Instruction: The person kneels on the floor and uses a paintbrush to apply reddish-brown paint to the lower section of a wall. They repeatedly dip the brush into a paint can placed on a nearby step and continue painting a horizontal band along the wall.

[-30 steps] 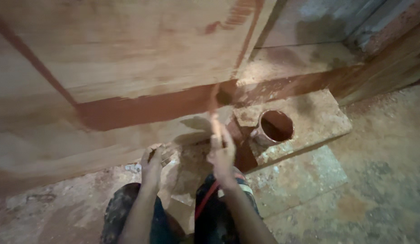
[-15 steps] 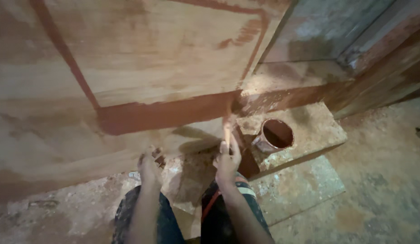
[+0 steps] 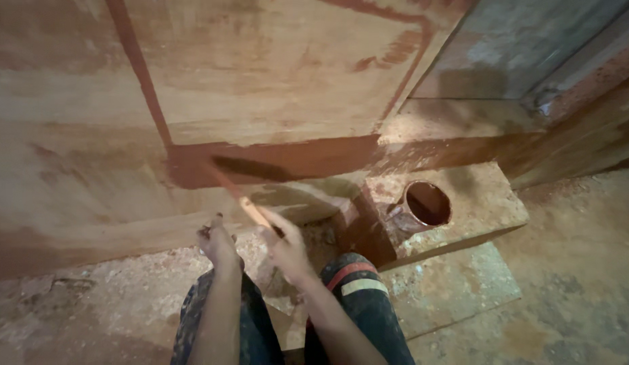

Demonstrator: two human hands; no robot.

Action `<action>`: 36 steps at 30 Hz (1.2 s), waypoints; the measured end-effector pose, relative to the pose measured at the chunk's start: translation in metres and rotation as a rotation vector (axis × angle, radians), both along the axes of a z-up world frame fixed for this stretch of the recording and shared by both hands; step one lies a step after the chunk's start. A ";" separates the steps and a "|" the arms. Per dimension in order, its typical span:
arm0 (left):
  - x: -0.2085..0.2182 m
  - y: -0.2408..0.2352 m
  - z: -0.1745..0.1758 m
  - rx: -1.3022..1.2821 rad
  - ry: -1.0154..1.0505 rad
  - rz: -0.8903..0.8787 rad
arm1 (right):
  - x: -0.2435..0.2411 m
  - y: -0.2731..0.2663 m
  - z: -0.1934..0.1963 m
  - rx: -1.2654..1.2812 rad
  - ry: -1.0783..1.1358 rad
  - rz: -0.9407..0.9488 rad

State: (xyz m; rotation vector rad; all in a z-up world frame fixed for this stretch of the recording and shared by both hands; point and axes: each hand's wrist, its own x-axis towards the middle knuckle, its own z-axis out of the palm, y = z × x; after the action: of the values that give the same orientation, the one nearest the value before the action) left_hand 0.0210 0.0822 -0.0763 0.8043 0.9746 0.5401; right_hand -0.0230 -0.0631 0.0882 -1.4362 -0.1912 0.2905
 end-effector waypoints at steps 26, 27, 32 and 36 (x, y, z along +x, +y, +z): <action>-0.006 0.020 0.005 -0.266 -0.077 0.056 | 0.002 0.003 0.025 0.180 0.154 -0.489; -0.005 0.020 0.001 -0.265 -0.127 0.045 | 0.004 -0.006 0.026 0.225 0.119 -0.584; 0.002 0.017 -0.009 -0.296 -0.012 0.038 | 0.007 -0.001 0.024 0.268 0.137 -0.468; -0.008 0.026 -0.013 -0.229 -0.034 0.002 | -0.009 0.053 0.011 -0.026 0.183 -0.027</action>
State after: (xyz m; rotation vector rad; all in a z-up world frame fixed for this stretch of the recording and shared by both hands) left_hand 0.0129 0.1079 -0.0896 0.5876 0.9862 0.4332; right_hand -0.0319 -0.0098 0.0993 -1.4281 -0.0196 0.4012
